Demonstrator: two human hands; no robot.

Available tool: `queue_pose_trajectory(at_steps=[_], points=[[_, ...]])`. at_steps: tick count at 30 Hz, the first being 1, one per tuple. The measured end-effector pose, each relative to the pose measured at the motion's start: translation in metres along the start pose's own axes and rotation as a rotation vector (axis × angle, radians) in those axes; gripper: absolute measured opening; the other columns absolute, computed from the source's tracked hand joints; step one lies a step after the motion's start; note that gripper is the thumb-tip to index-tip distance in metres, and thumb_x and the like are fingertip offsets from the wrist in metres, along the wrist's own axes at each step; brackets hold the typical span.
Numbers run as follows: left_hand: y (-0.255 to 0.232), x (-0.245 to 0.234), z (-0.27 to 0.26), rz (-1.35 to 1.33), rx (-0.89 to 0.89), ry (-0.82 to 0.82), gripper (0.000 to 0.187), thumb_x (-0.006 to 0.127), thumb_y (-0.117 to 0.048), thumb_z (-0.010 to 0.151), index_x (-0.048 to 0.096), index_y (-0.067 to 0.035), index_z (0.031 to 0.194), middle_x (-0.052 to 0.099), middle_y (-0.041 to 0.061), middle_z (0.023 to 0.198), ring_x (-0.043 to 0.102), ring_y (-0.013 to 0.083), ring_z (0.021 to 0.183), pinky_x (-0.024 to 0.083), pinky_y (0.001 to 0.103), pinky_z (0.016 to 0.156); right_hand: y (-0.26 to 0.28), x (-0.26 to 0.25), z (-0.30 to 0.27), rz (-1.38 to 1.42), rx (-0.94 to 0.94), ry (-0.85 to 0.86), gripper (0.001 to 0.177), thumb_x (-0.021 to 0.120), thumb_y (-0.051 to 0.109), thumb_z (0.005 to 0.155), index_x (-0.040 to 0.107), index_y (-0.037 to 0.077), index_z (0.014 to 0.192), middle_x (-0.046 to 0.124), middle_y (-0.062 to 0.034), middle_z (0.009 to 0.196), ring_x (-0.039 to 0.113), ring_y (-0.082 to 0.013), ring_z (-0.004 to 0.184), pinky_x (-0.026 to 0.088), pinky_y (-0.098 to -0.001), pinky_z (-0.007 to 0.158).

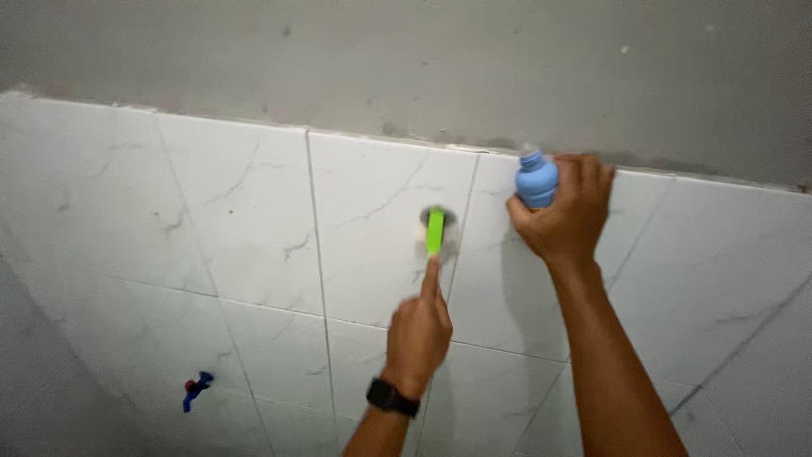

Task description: The person applies cleaning liquid from a bottle onto the bathroom wall tiles and scrubs them with a brush.

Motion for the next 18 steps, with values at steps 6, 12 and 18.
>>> queue_pose_trajectory(at_steps=[6,12,18], points=[[-0.039,-0.031,0.056,0.053,0.039,0.022,0.061,0.051,-0.014,0.102,0.028,-0.011,0.158,0.061,0.012,0.055,0.06,0.0259,0.043,0.05,0.04,0.041,0.002,-0.002,-0.002,0.134,0.118,0.059,0.059,0.082,0.023,0.067,0.062,0.001,0.118,0.056,-0.013,0.116,0.049,-0.0329,0.108,0.051,-0.0457,0.085],[-0.009,0.01,-0.004,0.048,0.057,0.022,0.066,0.055,-0.014,0.099,0.027,-0.012,0.159,0.061,0.013,0.055,0.058,0.0264,0.043,0.048,0.043,0.041,0.006,-0.004,-0.003,0.117,0.099,0.026,0.052,0.082,0.02,0.068,0.063,0.002,0.114,0.056,-0.0101,0.117,0.048,-0.0314,0.109,0.051,-0.0439,0.087],[-0.017,0.008,0.014,-0.019,0.141,-0.047,0.067,0.054,-0.012,0.098,0.027,-0.01,0.159,0.061,0.012,0.055,0.06,0.0272,0.043,0.05,0.044,0.041,0.005,-0.004,-0.002,0.109,0.079,0.008,0.057,0.082,0.02,0.067,0.063,0.0,0.117,0.055,-0.0107,0.116,0.047,-0.0311,0.107,0.051,-0.0443,0.085]])
Point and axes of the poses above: each hand's wrist, its own z-axis towards the middle knuckle, its own x-axis out of the palm, y = z × x, the point moved 1 cm from there along z, towards the middle knuckle
